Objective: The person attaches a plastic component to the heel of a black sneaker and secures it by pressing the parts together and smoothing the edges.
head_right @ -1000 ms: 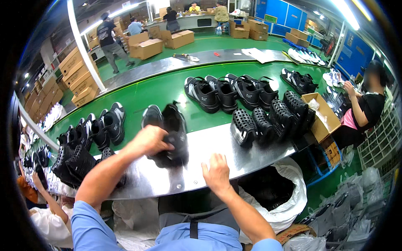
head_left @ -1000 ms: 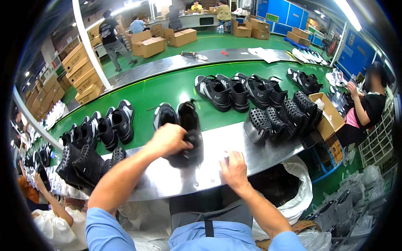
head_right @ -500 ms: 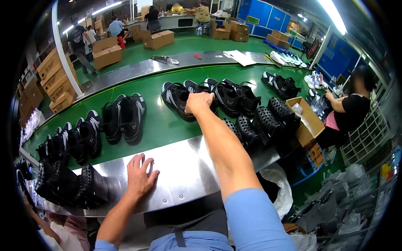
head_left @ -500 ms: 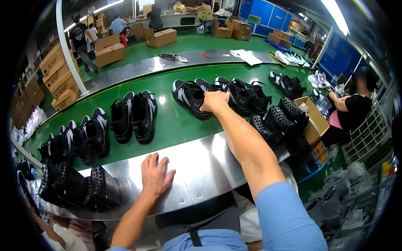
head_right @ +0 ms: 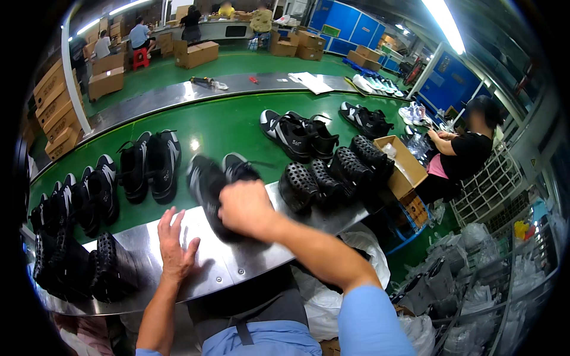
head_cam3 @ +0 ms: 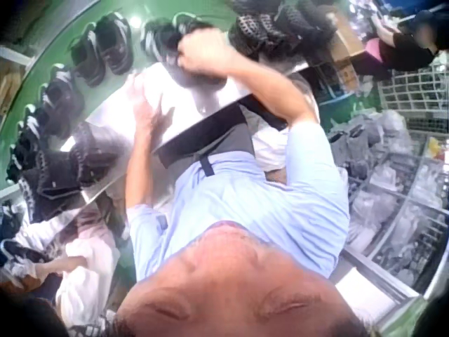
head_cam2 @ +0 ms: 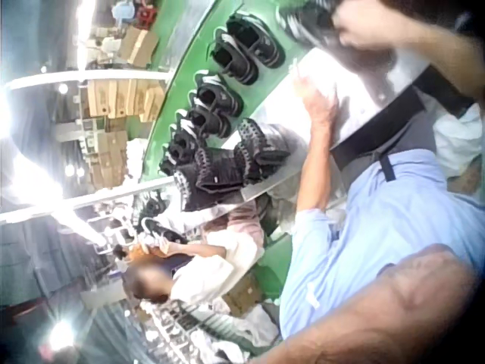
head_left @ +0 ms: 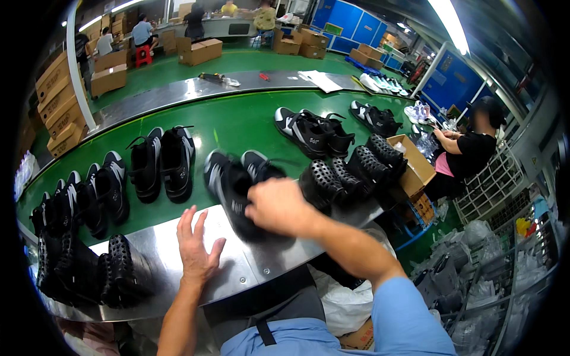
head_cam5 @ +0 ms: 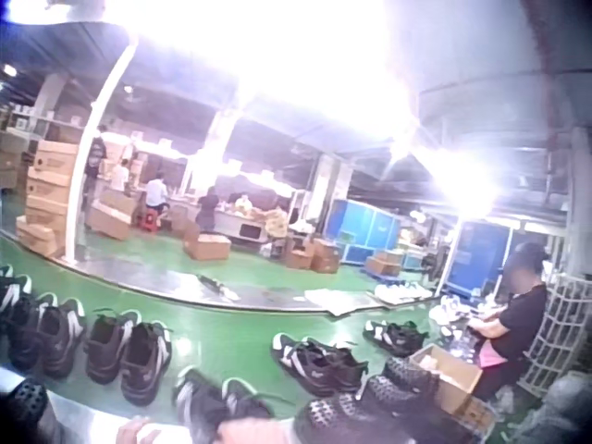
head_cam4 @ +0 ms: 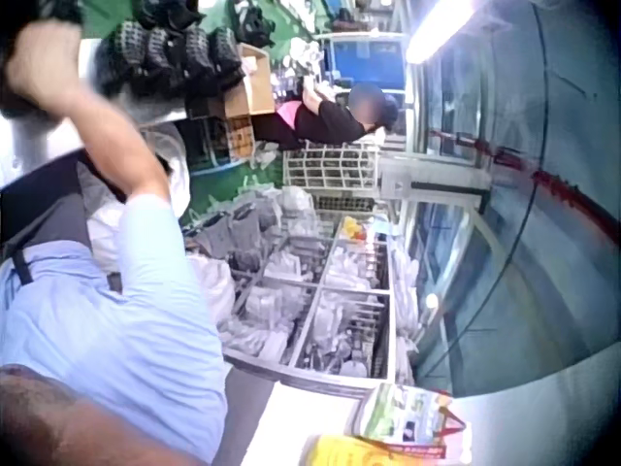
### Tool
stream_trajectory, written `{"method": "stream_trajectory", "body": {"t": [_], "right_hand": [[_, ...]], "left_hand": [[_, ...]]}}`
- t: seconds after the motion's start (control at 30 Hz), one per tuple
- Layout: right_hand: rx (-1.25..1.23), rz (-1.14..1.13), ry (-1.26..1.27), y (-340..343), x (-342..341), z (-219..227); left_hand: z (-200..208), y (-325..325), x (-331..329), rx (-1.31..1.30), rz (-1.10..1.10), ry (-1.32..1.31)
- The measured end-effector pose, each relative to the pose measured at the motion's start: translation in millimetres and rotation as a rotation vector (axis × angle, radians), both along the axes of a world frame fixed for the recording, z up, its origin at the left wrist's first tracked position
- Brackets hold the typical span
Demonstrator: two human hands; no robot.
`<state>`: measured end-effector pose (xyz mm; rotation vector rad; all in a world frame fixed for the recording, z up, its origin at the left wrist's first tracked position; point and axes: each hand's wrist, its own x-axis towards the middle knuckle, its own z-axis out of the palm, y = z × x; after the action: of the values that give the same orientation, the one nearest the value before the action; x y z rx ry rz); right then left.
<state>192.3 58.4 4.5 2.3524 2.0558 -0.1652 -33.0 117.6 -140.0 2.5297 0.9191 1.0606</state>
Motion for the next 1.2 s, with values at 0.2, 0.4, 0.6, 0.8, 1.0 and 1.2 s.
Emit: {"method": "stream_trajectory", "body": {"t": [0.2,0.4,0.6,0.8,1.0,1.2], "right_hand": [[0.298,0.352,0.229,-87.0,-61.8,-22.3],[1.062,-0.032,0.253,-167.3,102.5,31.4],[0.751,-0.853,-0.217,-225.2,375.7,2.6],[0.312,-0.875,-0.180,-190.7,440.6,-29.3],[0.107,-0.861,-0.364,-202.5,466.9,-39.1],[0.550,-0.755,-0.396,-199.0,370.3,72.6]], "left_hand": [[59.1,-21.9,17.4,-0.252,0.066,-0.283],[85.4,-33.7,-18.0,-0.357,0.302,-0.152],[149.7,-52.0,42.6,-0.016,-0.150,0.199],[125.1,-31.0,50.9,0.145,-0.139,0.471],[125.4,-20.9,56.8,-0.041,-0.176,0.251],[113.3,-13.6,50.7,-0.029,-0.181,0.096]]}}
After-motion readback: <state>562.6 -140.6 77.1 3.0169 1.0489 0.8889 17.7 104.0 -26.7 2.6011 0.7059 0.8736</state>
